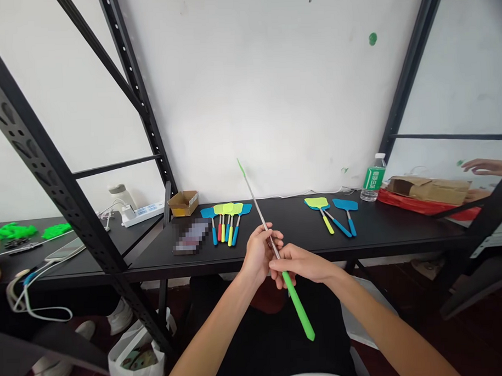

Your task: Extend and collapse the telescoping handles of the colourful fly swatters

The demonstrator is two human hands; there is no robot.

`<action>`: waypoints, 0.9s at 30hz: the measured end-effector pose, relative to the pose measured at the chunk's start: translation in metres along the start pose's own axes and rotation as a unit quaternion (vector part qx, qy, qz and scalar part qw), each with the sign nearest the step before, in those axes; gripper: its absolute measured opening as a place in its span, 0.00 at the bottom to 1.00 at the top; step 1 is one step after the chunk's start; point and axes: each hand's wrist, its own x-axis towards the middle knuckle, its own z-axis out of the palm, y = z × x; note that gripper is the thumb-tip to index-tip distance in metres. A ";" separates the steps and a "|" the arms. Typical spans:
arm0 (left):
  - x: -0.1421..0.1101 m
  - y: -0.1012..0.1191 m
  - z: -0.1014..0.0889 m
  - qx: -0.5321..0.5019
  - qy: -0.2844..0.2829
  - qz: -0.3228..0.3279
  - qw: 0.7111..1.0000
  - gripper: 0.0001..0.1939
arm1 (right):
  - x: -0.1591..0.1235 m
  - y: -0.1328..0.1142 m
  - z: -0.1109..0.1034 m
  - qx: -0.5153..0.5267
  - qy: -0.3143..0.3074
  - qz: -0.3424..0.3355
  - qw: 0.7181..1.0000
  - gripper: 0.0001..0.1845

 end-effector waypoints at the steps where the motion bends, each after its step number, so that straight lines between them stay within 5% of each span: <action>1: 0.001 0.002 -0.001 -0.014 0.004 -0.003 1.000 0.12 | 0.003 0.002 0.003 0.059 0.001 0.007 0.998 0.20; 7: 0.007 0.035 -0.010 -0.168 -0.003 0.029 0.985 0.03 | 0.006 0.000 0.021 0.389 -0.053 0.018 0.919 0.12; 11: 0.004 0.052 -0.016 -0.197 -0.046 0.080 0.976 0.03 | 0.000 -0.005 0.027 0.494 -0.024 -0.009 0.869 0.10; 17: -0.001 0.048 -0.010 -0.143 -0.112 0.095 0.979 0.09 | -0.011 -0.015 0.035 0.510 0.044 -0.080 0.855 0.10; 27: 0.007 0.050 -0.017 -0.104 -0.038 0.123 0.986 0.07 | -0.010 -0.020 0.033 0.471 0.004 -0.012 0.882 0.09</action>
